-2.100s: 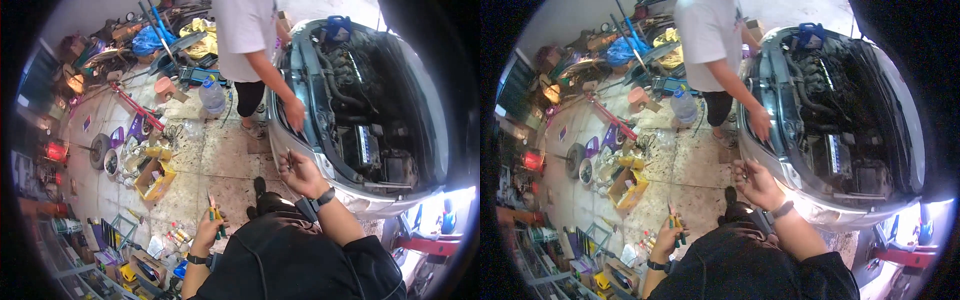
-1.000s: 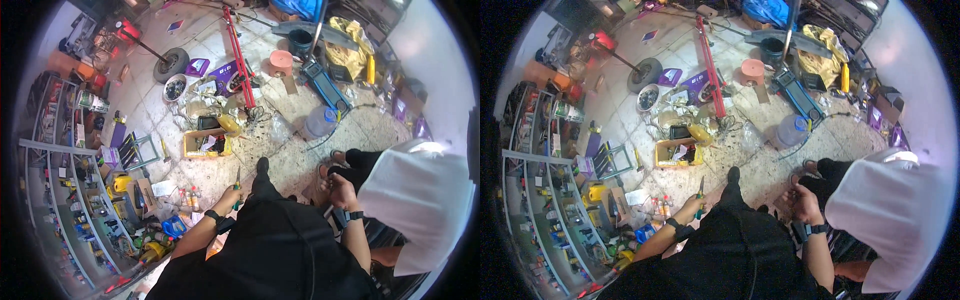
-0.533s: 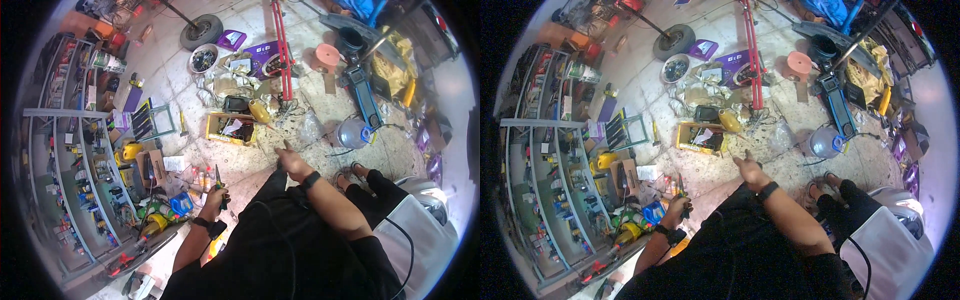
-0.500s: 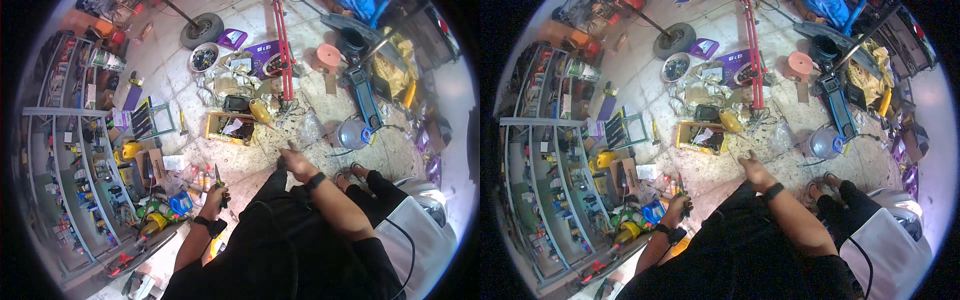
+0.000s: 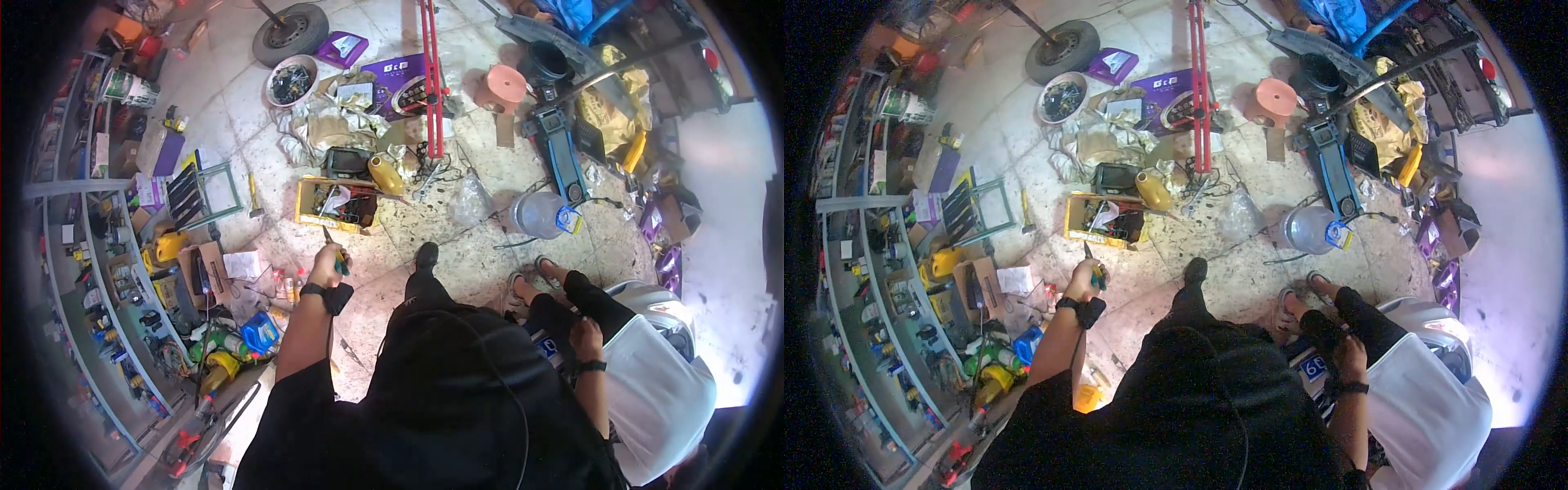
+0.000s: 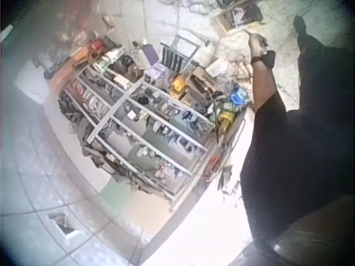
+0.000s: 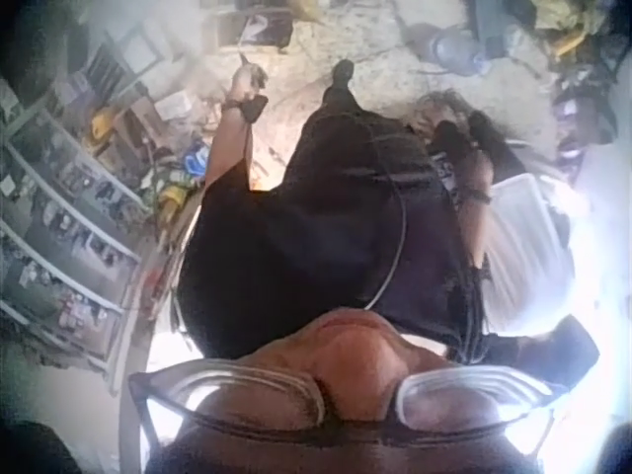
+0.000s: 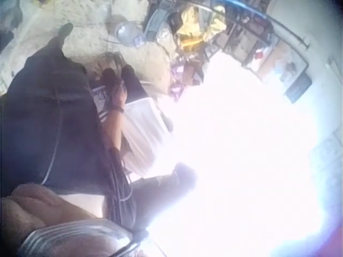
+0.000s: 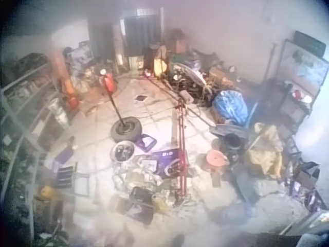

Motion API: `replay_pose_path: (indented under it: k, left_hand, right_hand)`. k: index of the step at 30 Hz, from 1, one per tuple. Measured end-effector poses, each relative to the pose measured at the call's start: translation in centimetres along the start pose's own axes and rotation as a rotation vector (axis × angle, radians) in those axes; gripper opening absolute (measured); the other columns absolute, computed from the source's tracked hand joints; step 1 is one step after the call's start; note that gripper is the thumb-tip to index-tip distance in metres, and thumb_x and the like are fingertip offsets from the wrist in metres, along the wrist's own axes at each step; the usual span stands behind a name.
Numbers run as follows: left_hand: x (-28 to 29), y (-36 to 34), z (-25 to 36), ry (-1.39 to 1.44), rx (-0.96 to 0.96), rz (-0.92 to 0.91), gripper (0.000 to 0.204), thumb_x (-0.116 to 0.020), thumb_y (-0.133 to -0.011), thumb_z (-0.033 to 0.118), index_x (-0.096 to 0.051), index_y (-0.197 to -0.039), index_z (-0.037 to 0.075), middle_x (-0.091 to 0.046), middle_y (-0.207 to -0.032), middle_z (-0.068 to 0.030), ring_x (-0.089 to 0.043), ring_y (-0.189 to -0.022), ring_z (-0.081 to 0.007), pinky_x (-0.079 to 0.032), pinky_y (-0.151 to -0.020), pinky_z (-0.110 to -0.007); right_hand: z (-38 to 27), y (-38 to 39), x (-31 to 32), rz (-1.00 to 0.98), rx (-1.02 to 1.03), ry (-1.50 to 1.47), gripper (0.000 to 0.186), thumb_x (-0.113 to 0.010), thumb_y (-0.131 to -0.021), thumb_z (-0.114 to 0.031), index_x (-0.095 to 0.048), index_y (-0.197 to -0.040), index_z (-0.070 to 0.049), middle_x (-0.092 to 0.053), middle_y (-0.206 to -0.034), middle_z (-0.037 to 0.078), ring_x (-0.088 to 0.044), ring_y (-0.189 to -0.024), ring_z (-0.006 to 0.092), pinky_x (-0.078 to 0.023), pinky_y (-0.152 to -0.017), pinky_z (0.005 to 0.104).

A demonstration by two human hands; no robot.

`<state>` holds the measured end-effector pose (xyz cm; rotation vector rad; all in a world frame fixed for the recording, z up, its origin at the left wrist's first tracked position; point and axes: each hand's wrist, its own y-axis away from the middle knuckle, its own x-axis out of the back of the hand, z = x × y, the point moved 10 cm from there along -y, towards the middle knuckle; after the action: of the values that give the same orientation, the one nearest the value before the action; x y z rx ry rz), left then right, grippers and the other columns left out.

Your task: Inspecting and performing maintenance on a vehicle engine bay using tools and flashlights.

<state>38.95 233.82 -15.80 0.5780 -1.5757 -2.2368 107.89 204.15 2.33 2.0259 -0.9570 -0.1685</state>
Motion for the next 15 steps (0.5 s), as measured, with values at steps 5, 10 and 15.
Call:
replay_pose_path:
  k: [5, 10, 15]
  left_hand:
    - [5.8, -5.4, 4.6, -0.250, -0.043, 0.077, 0.038, -0.053, -0.088, 0.047, -0.060, -0.106, 0.015, -0.061, -0.098, -0.0108, -0.059, -0.096, -0.0263, -0.047, -0.085, -0.052]
    - [-8.8, -4.6, 2.3, -0.606, -0.235, -0.150, 0.042, -0.057, -0.087, 0.043, -0.063, -0.113, 0.010, -0.063, -0.089, -0.0073, -0.060, -0.082, -0.0232, -0.049, -0.068, -0.041]
    - [-18.0, -5.8, -4.3, -0.993, -0.053, -0.330, 0.028, -0.053, -0.090, 0.033, -0.062, -0.112, 0.017, -0.064, -0.095, 0.0005, -0.055, -0.078, -0.0122, -0.044, -0.069, -0.036]
  right_hand:
    - [13.5, 0.4, 6.2, -0.217, -0.384, -0.212, 0.014, -0.057, -0.095, -0.021, -0.058, -0.105, -0.012, -0.063, -0.087, 0.006, -0.062, -0.073, 0.0209, -0.051, -0.059, 0.0361]
    - [12.9, 8.6, 2.8, 0.107, -0.345, -0.092, 0.034, -0.060, -0.094, -0.022, -0.055, -0.126, -0.009, -0.066, -0.098, 0.005, -0.064, -0.082, 0.0195, -0.053, -0.068, 0.0337]
    - [14.0, 8.6, 2.1, 0.121, -0.263, -0.103, 0.037, -0.063, -0.092, -0.025, -0.056, -0.124, -0.007, -0.065, -0.099, 0.005, -0.063, -0.086, 0.0201, -0.052, -0.075, 0.0369]
